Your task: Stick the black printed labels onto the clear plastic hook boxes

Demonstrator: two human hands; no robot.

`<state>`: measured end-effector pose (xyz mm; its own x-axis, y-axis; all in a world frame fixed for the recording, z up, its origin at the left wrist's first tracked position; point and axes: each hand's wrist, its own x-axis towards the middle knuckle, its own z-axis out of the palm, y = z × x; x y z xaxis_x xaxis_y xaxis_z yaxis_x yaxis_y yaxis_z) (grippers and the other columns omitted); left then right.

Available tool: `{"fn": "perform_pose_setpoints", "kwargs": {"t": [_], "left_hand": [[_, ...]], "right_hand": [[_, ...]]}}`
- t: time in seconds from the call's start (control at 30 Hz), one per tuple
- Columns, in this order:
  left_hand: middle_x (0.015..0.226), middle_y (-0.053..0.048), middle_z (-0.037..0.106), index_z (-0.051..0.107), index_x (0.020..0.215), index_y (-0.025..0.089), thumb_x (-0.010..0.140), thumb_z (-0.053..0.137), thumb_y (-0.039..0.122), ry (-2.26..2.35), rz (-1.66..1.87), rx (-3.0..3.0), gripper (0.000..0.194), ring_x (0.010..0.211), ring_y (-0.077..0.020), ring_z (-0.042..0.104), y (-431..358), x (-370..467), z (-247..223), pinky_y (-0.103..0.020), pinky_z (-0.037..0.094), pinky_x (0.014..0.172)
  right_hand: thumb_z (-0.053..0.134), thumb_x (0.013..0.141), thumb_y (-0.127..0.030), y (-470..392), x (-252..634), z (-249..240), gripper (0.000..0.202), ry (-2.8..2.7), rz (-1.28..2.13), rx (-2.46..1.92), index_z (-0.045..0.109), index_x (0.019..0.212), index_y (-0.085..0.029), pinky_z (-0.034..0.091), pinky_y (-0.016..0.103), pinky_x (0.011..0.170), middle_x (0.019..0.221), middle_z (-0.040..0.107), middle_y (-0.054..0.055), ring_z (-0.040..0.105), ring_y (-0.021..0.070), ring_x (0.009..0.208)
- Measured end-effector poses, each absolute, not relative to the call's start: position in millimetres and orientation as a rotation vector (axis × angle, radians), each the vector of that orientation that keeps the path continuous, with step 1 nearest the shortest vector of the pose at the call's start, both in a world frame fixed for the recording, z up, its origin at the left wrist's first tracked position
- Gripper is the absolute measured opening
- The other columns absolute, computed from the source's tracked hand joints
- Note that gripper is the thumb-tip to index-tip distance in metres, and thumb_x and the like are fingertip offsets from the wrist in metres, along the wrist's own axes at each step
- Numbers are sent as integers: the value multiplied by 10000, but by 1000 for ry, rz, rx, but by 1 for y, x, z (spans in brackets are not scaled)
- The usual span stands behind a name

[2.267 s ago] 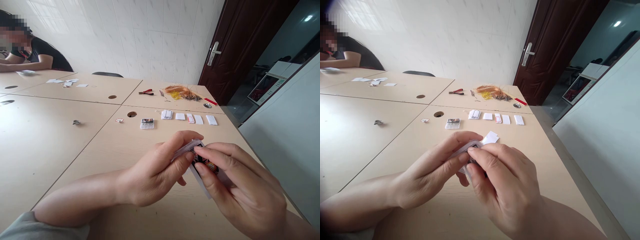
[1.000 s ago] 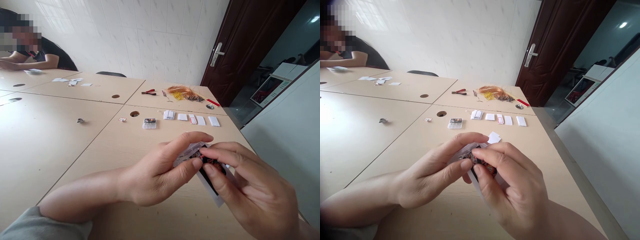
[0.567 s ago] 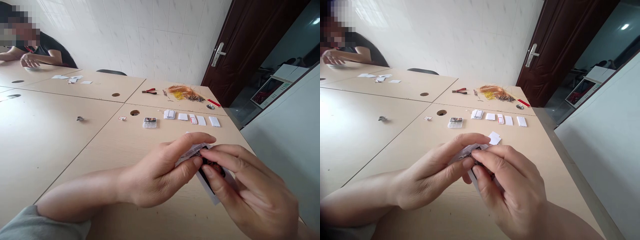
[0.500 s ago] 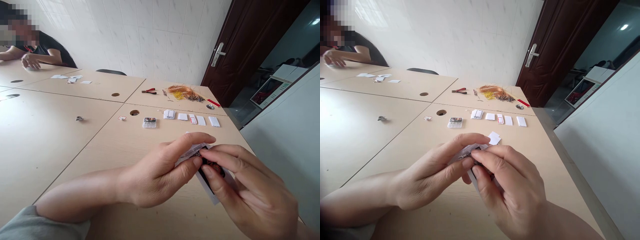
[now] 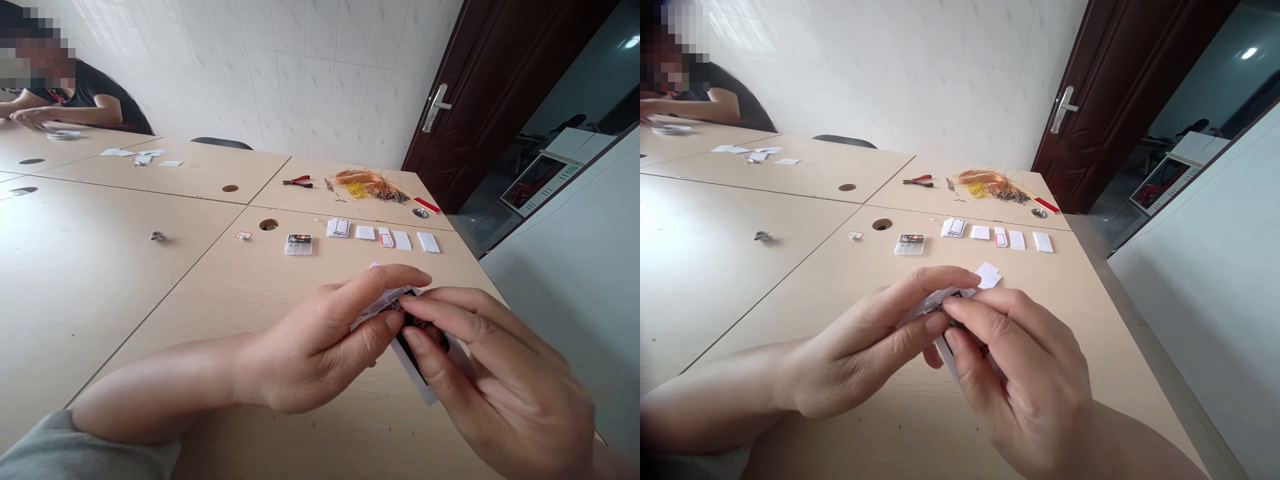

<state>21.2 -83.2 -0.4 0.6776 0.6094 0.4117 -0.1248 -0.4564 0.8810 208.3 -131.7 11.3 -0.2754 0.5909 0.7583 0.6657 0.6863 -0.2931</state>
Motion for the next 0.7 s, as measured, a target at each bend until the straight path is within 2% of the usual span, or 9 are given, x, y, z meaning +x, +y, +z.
{"fn": "perform_pose_setpoints", "kwargs": {"t": [0.3, 0.43, 0.7], "left_hand": [[1130, -61, 627, 458, 1383, 224, 1077, 414, 237, 382, 877, 1895, 310, 865, -119, 630, -82, 20, 0, -221, 558, 729], [1128, -60, 624, 449, 1386, 201, 1079, 402, 226, 379, 877, 1914, 311, 865, -108, 629, -82, 20, 0, -209, 555, 740], [1111, -54, 623, 446, 1381, 204, 1079, 401, 237, 384, 874, 1914, 306, 860, -109, 629, -82, 21, 0, -215, 559, 742]], "right_hand": [[621, 909, -78, -131, 208, 10, 198, -1972, -137, -964, 708, 1066, -162, 648, 218, 823, 970, 750, 67, 749, 153, 837], [627, 904, -70, -131, 210, 11, 204, -1982, -131, -959, 707, 1067, -162, 643, 197, 810, 970, 749, 64, 747, 144, 825], [627, 904, -71, -132, 210, 11, 215, -1987, -131, -955, 704, 1073, -178, 657, 231, 792, 964, 749, 64, 748, 161, 812]]}}
